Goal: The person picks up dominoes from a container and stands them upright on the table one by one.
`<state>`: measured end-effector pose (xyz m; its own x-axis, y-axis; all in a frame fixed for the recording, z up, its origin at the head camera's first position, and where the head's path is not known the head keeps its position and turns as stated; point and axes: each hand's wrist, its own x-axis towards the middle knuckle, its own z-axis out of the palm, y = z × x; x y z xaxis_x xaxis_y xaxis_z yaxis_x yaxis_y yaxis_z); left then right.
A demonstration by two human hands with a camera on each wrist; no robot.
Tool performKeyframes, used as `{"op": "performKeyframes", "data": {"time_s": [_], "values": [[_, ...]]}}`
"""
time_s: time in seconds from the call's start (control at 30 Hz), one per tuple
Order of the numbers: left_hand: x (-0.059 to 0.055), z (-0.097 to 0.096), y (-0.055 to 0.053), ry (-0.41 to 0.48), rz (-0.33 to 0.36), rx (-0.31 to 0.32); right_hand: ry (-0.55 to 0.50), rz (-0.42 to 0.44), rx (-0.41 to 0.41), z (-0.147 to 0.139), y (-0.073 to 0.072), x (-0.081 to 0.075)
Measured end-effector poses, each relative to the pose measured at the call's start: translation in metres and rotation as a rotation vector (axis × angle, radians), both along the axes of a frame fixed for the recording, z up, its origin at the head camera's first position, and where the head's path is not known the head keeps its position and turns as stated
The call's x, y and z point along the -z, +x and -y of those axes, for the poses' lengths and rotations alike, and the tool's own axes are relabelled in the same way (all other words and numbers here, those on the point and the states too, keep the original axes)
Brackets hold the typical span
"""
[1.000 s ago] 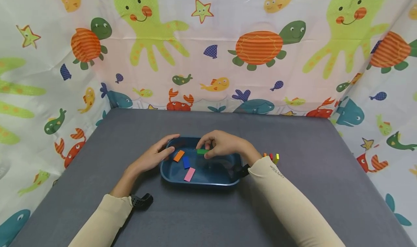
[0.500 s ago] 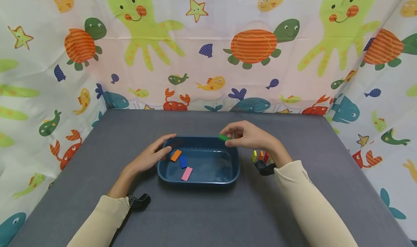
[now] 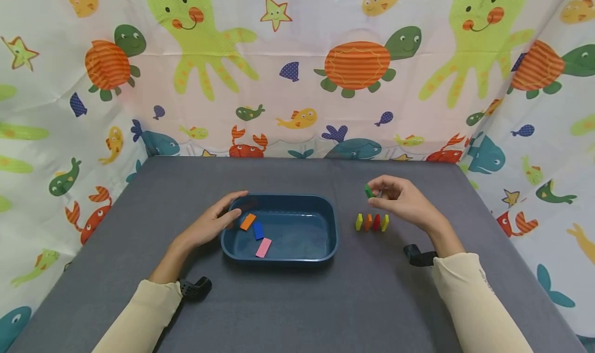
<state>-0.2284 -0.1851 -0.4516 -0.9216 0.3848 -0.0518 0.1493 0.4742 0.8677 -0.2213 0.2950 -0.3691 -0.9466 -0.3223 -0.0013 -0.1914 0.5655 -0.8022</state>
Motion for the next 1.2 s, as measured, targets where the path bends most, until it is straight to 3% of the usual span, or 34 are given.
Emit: {"op": "performKeyframes", "data": {"time_s": [0.17,0.33,0.63,1.2], "values": [[0.000,0.000,0.001,-0.004,0.003,-0.007,0.008,-0.009,0.117,-0.029,0.004,0.014],[0.000,0.001,0.002,-0.002,-0.003,-0.003,0.003,-0.004,0.169,-0.052,0.006,0.034],[0.002,0.002,0.004,-0.026,0.010,-0.027,0.111,0.088,0.089,-0.069,0.010,0.062],[0.000,0.000,0.001,-0.018,0.015,-0.024,0.155,0.098,0.084,-0.063,0.012,0.067]]}}
